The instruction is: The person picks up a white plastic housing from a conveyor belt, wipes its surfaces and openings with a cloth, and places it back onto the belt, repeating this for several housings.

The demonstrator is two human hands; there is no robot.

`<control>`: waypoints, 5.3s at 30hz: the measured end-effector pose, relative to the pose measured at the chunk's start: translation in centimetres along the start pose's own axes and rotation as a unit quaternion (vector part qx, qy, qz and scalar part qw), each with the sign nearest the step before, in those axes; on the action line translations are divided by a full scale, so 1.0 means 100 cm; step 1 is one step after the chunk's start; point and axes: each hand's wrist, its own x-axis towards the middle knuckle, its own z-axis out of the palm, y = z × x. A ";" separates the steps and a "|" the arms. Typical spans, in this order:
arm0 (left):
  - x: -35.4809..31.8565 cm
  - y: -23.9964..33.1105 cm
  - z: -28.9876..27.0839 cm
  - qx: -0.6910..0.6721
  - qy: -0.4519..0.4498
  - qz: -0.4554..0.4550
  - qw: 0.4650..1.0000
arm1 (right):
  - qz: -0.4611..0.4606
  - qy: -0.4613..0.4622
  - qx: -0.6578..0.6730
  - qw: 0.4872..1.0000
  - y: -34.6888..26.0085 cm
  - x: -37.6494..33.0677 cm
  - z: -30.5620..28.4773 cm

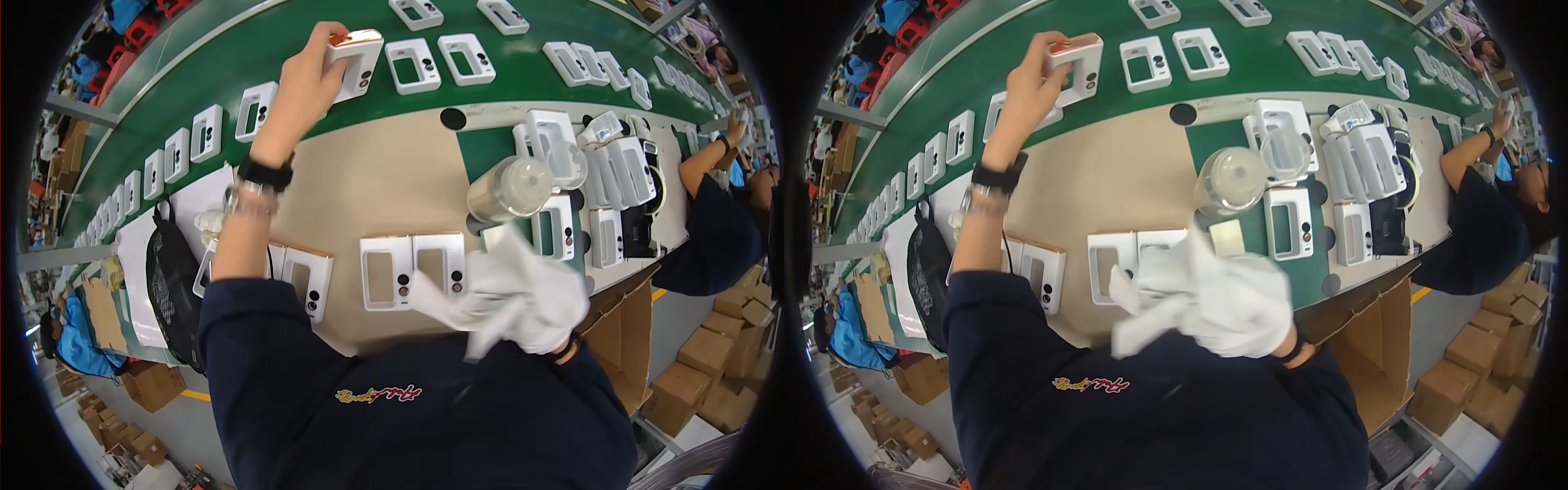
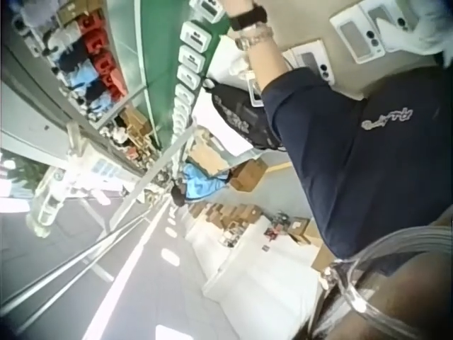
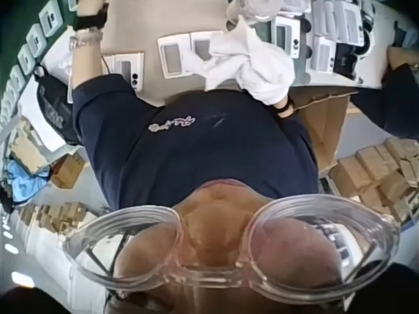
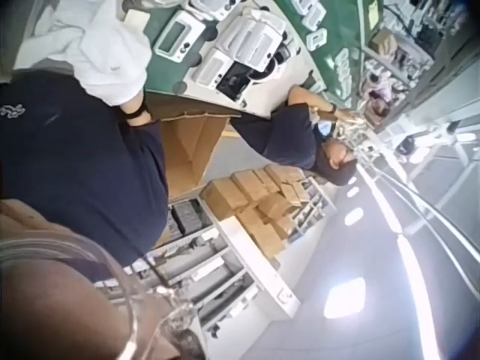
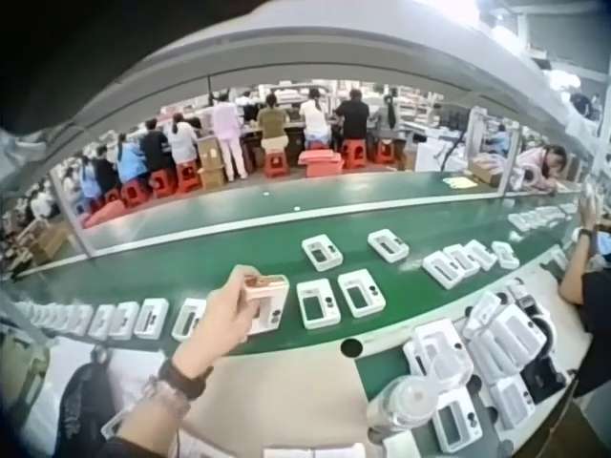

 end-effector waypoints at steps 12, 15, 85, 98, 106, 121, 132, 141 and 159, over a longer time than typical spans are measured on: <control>-0.191 0.134 -0.002 -0.442 0.070 -0.180 0.876 | 0.032 0.014 -0.023 0.999 -0.031 0.056 0.079; -0.201 0.125 0.007 -0.540 0.125 -0.253 0.793 | 0.115 0.073 0.105 0.985 -0.032 0.051 0.098; 0.076 -0.064 0.068 0.336 -0.047 -0.150 0.928 | -0.094 0.080 -0.037 0.992 0.002 -0.023 -0.002; -0.079 0.116 -0.017 -0.274 0.011 -0.037 0.961 | 0.163 0.246 0.172 0.940 -0.035 0.007 0.010; -0.184 0.128 -0.010 -0.378 0.131 -0.026 0.916 | -0.094 0.151 -0.063 0.982 -0.029 0.060 0.094; -0.205 0.106 -0.039 -0.646 0.116 -0.108 0.747 | 0.092 -0.043 0.127 0.987 -0.062 0.043 0.121; -0.190 0.114 -0.018 -0.624 0.289 -0.125 0.715 | 0.253 0.144 0.452 0.843 -0.048 -0.023 0.150; -0.202 0.097 -0.012 -0.683 0.246 -0.153 0.671 | 0.203 0.095 0.381 0.897 -0.021 -0.016 0.141; -0.217 0.075 -0.031 -0.900 -0.027 -0.063 0.431 | -0.081 0.062 0.017 0.995 -0.084 0.073 0.102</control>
